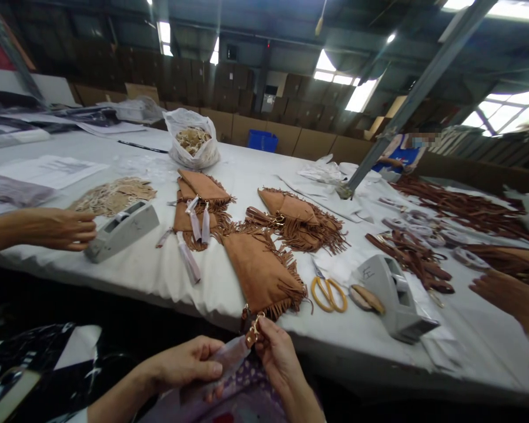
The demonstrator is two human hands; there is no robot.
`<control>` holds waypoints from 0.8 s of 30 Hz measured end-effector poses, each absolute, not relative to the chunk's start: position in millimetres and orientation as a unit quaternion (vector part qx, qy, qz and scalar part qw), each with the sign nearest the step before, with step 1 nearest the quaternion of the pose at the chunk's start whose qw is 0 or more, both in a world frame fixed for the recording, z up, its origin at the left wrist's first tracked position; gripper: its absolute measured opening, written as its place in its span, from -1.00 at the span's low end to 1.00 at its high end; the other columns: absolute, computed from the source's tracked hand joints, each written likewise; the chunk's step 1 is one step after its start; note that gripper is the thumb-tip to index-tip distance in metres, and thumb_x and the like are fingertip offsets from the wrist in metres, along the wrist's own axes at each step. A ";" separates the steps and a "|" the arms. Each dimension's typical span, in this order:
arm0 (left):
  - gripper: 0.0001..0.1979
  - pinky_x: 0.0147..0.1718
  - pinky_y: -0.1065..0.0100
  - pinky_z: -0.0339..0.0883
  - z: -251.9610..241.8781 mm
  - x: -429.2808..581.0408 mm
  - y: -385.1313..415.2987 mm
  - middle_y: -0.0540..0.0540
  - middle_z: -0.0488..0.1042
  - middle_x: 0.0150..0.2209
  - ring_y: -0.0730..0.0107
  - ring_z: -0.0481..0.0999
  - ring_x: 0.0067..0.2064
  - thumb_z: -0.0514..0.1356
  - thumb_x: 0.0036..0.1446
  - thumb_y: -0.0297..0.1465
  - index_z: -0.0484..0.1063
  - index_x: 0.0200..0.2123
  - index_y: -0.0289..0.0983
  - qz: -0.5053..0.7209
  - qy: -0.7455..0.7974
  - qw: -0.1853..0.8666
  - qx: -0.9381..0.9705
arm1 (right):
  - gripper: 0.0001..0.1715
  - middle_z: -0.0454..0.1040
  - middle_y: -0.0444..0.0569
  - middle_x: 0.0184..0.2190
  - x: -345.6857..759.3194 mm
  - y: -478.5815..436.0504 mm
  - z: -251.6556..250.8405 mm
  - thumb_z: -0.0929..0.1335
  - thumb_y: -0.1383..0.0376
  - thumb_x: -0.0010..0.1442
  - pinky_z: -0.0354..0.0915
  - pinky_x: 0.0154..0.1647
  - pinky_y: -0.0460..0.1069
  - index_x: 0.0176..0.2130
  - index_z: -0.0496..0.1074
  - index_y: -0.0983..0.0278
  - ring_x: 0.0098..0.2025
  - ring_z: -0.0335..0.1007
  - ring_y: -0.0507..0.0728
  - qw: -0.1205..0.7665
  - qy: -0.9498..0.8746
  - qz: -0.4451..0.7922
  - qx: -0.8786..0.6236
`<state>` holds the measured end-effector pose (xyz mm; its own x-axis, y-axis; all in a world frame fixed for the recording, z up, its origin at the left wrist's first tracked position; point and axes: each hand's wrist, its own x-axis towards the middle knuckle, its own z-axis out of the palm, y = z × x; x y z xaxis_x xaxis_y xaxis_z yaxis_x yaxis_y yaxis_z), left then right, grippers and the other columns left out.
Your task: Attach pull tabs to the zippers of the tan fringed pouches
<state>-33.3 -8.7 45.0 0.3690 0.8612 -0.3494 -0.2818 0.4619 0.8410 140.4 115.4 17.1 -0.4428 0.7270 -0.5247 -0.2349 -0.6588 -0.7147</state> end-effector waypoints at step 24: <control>-0.86 -0.57 0.46 -0.10 8.2 2.7 27.4 0.12 0.15 -0.62 0.55 0.05 -0.56 0.14 -0.06 -0.36 0.29 -0.55 -0.31 0.400 0.561 0.594 0.415 | -0.47 0.56 -0.02 -0.51 144.5 118.5 6.3 0.56 0.12 -0.24 0.28 -0.46 -0.08 -0.31 0.47 0.38 -0.50 0.42 0.07 0.378 -0.361 0.699 -0.489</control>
